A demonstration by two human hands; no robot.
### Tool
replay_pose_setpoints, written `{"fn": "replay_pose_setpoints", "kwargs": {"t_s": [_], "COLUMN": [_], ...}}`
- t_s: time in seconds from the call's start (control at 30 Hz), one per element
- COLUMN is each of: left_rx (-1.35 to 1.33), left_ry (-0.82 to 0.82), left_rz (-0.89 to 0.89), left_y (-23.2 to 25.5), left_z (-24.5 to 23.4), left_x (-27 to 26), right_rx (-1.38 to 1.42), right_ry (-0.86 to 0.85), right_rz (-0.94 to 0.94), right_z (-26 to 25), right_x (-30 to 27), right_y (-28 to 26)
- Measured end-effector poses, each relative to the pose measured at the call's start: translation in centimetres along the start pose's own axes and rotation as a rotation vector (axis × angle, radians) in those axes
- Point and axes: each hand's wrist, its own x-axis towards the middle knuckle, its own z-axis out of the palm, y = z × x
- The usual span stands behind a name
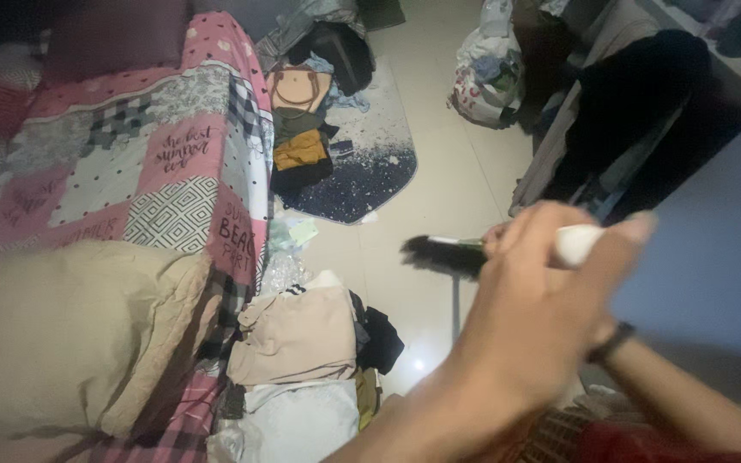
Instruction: The person assembles a broom by twisting a handle into a broom head by hand. They repeatedly push and tighten the handle into the broom head's socket while standing in a bedroom.
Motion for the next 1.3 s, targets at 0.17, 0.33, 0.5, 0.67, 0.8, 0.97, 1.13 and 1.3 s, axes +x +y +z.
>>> {"fn": "replay_pose_setpoints", "kwargs": {"t_s": [0.17, 0.33, 0.5, 0.67, 0.8, 0.97, 1.13, 1.3], "left_rx": [-0.112, 0.051, 0.039, -0.062, -0.204, -0.175, -0.021, 0.03], "left_ry": [-0.112, -0.066, -0.109, -0.17, -0.25, -0.367, -0.127, -0.1], "left_rz": [0.151, 0.524, 0.607, 0.572, 0.424, 0.1, 0.197, 0.366], "left_y": [0.7, -2.0, -3.2, -1.4, -0.6, -3.2, -8.8, -12.8], "left_z": [1.5, 2.3, 2.1, 0.7, 0.3, -0.3, -0.4, -0.3], "left_x": [-1.9, -6.2, -10.7, -14.2, -15.5, -15.1, -16.9, -14.7], "right_rx": [-0.451, -0.903, -0.977, -0.795, -0.423, 0.121, -0.32, -0.239], "right_ry": [0.209, 0.314, 0.429, 0.513, 0.488, 0.352, 0.027, -0.116], "right_rz": [0.317, 0.389, 0.33, 0.234, 0.165, 0.213, 0.286, 0.271], "right_z": [-0.9, -0.6, 3.3, 7.0, 6.4, 3.2, -1.6, -7.4], "right_x": [-2.0, -4.7, -9.1, -12.9, -14.7, -18.8, -18.2, -13.3], "right_y": [0.7, 1.8, 1.6, 0.8, 2.0, 7.4, 15.2, 17.6]}}
